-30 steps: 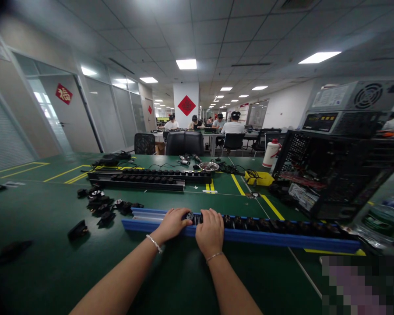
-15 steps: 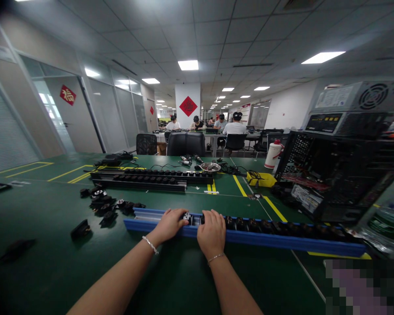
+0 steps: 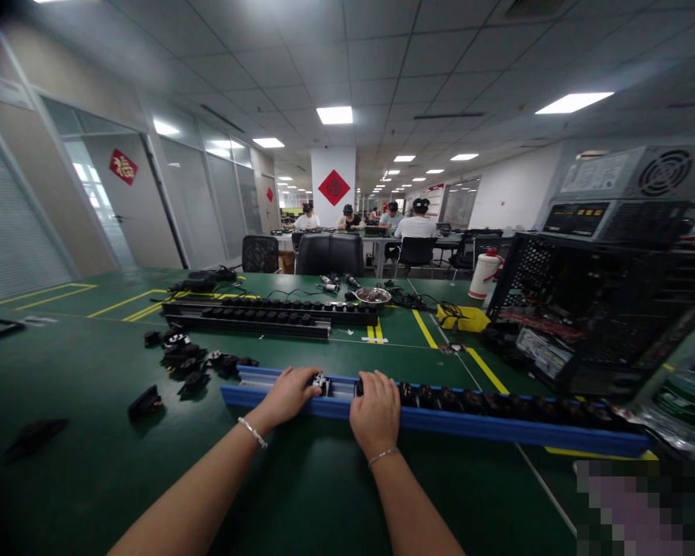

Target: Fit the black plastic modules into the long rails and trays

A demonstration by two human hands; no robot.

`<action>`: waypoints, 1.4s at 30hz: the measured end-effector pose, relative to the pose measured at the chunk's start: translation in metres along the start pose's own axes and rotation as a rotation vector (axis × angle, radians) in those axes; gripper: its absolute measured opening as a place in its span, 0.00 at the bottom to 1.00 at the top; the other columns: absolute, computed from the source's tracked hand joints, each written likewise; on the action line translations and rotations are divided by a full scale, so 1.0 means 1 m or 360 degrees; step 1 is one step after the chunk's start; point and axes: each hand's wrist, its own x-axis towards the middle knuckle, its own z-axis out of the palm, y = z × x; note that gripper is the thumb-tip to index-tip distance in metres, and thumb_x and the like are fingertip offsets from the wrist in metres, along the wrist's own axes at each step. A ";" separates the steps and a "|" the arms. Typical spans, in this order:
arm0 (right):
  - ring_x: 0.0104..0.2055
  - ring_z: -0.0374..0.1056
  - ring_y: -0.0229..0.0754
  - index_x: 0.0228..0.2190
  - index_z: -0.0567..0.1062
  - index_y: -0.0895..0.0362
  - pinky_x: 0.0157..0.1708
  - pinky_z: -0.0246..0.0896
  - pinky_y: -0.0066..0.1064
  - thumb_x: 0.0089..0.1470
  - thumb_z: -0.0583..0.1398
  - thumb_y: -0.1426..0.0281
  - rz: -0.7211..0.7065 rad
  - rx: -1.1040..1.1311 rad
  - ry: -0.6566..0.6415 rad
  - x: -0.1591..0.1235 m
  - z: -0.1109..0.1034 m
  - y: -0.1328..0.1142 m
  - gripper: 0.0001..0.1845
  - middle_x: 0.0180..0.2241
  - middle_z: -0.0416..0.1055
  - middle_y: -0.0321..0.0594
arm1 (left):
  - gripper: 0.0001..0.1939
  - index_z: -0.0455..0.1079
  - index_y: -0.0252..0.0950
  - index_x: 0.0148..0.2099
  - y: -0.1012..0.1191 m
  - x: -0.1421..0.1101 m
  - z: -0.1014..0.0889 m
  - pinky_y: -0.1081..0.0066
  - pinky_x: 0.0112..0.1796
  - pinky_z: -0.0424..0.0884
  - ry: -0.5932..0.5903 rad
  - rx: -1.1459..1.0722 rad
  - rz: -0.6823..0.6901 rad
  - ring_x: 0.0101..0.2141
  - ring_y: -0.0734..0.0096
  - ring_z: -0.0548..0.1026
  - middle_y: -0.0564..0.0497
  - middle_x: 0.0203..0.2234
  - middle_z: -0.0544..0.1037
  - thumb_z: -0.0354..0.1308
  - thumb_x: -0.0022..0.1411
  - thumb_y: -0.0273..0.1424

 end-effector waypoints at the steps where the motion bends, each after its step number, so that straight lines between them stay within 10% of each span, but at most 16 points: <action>1: 0.51 0.60 0.46 0.42 0.72 0.61 0.55 0.47 0.42 0.48 0.48 0.77 0.0004 -0.0003 -0.0008 0.000 0.000 0.000 0.21 0.43 0.71 0.46 | 0.17 0.64 0.43 0.51 -0.001 0.000 -0.001 0.54 0.57 0.48 0.0004 0.0002 0.0004 0.51 0.64 0.67 0.49 0.48 0.73 0.50 0.60 0.36; 42: 0.51 0.60 0.45 0.42 0.72 0.61 0.54 0.48 0.40 0.48 0.49 0.77 0.0001 -0.0024 0.0001 0.000 0.001 0.000 0.20 0.42 0.71 0.45 | 0.19 0.63 0.43 0.53 -0.072 -0.016 -0.040 0.49 0.57 0.43 -0.0078 0.0062 -0.0183 0.55 0.61 0.62 0.49 0.53 0.69 0.48 0.58 0.36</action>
